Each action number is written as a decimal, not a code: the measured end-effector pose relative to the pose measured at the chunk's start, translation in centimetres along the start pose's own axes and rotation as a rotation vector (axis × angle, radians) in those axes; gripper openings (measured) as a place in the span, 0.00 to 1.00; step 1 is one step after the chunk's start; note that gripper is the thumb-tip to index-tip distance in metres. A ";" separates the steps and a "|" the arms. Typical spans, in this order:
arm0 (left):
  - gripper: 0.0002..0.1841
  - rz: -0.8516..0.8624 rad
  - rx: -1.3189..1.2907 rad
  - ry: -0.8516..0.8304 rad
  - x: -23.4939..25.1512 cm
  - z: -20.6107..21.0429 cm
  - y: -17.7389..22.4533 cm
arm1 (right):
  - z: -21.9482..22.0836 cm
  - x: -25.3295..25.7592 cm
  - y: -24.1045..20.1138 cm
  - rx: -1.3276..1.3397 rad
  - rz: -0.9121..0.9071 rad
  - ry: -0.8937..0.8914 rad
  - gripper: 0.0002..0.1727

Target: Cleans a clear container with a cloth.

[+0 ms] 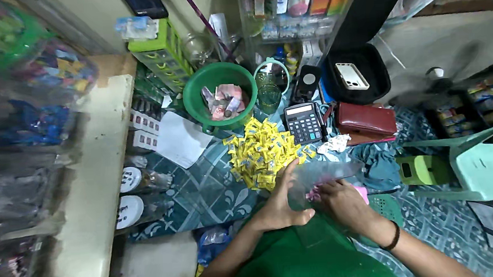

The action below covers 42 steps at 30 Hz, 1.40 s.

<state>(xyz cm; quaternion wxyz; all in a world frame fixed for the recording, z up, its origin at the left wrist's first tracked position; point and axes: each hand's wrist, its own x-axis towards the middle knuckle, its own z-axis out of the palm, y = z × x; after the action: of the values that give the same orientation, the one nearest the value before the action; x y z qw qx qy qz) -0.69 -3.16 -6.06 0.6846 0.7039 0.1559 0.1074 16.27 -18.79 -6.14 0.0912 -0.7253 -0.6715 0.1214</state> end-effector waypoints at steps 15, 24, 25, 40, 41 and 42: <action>0.60 0.060 0.024 0.092 -0.4 0.7 -1.4 | 0.2 3.0 -2.9 0.661 -0.202 -0.452 0.21; 0.57 -0.007 -0.087 0.196 0.2 0.7 -0.7 | -3.8 -0.9 1.7 1.090 -0.403 -0.223 0.21; 0.58 0.005 -0.104 0.214 0.4 0.7 -0.8 | -4.2 -1.1 2.1 1.051 -0.275 -0.094 0.19; 0.53 0.164 -0.101 0.490 2.1 -0.4 0.7 | -7.3 -2.2 2.4 0.854 -0.309 0.002 0.14; 0.52 0.114 -0.202 0.578 2.4 -0.7 0.9 | -8.4 -2.7 2.7 0.902 -0.305 0.106 0.13; 0.51 0.049 -0.341 0.659 2.8 -0.8 1.5 | -9.2 -3.0 2.9 0.918 -0.270 0.244 0.13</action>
<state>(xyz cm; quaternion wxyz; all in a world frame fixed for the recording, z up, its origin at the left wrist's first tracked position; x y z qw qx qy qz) 1.70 -1.39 -4.72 0.7025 0.5109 0.3308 0.3689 21.56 -21.77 1.94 0.4944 -0.5255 -0.6211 0.3060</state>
